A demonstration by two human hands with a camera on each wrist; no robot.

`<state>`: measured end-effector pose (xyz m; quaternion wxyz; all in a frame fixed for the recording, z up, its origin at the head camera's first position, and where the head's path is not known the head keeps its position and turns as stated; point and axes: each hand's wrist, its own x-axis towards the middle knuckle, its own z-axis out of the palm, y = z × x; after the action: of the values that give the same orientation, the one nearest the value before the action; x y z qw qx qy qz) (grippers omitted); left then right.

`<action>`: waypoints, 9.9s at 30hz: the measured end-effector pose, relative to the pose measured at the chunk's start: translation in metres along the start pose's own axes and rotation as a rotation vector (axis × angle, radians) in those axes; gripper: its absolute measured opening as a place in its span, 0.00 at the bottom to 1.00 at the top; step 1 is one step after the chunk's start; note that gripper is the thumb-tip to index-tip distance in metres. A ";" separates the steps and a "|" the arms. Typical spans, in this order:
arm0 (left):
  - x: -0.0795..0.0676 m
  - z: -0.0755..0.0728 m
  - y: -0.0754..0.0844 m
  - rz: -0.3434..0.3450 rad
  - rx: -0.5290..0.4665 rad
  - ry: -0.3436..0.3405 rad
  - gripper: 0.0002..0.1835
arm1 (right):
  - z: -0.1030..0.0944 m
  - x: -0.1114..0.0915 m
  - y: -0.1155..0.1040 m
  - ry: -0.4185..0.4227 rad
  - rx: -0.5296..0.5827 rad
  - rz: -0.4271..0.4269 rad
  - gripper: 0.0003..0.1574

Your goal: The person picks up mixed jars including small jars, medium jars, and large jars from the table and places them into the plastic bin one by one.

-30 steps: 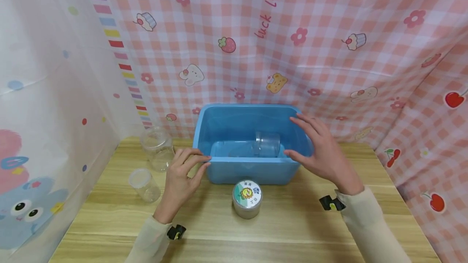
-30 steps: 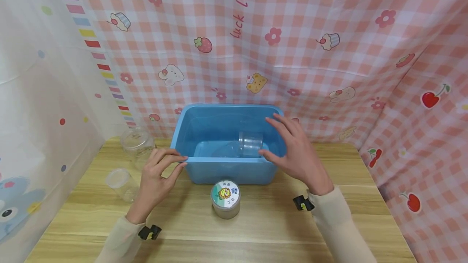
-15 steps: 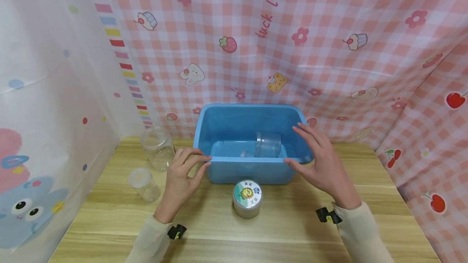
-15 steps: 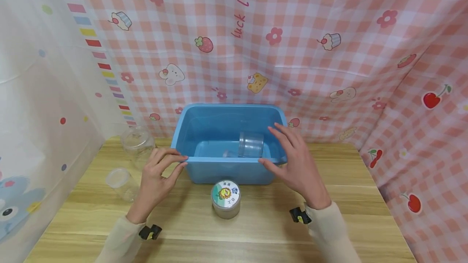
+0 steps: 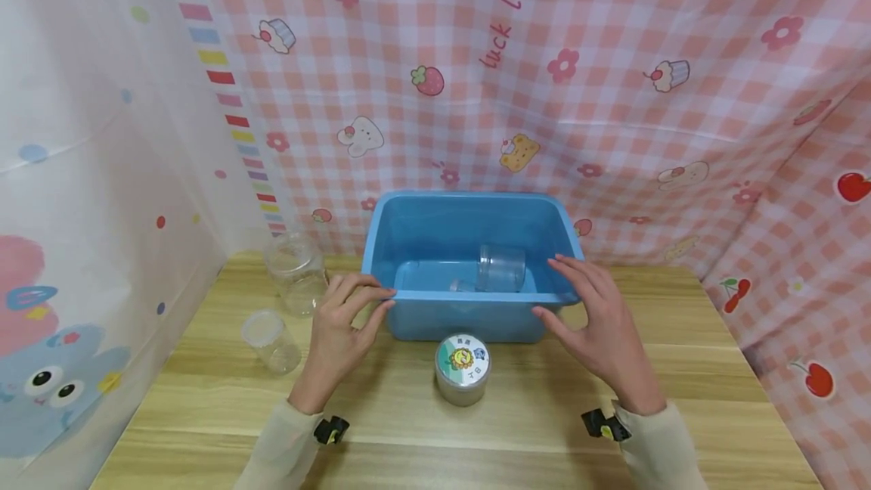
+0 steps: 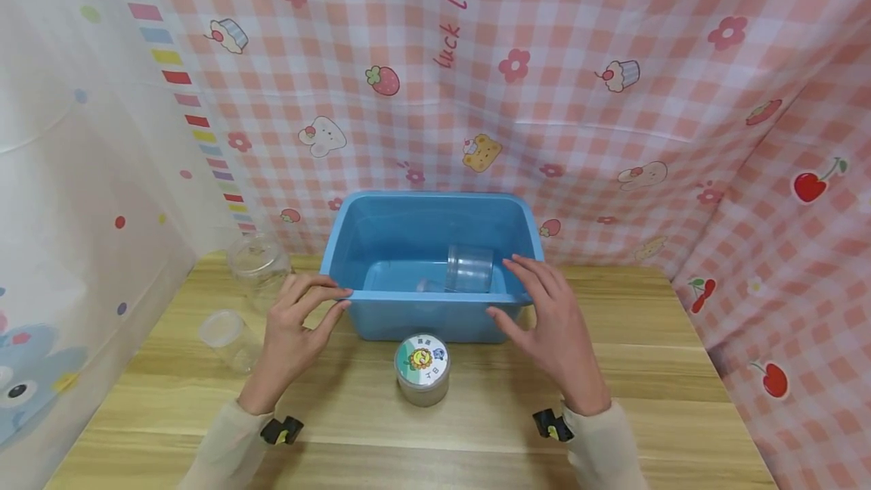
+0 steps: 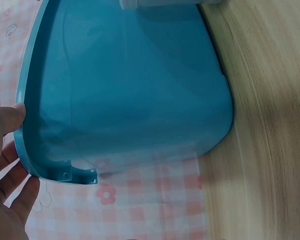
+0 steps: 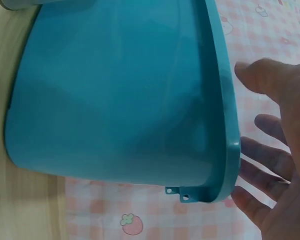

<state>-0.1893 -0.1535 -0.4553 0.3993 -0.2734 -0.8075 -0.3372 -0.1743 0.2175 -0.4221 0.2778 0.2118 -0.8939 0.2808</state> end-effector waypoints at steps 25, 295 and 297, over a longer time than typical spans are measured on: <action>-0.003 0.002 0.000 -0.007 -0.011 0.015 0.11 | 0.019 -0.015 0.002 0.159 0.013 -0.057 0.26; 0.040 -0.067 -0.025 -0.439 0.103 -0.223 0.56 | 0.025 -0.018 0.005 0.203 0.125 0.044 0.19; 0.038 -0.069 -0.026 -0.457 0.105 -0.222 0.56 | 0.026 -0.018 0.005 0.209 0.127 0.039 0.19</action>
<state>-0.1961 -0.2158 -0.4012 0.2354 -0.0979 -0.9037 -0.3441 -0.1732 0.2098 -0.4530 0.3498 0.1811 -0.8446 0.3626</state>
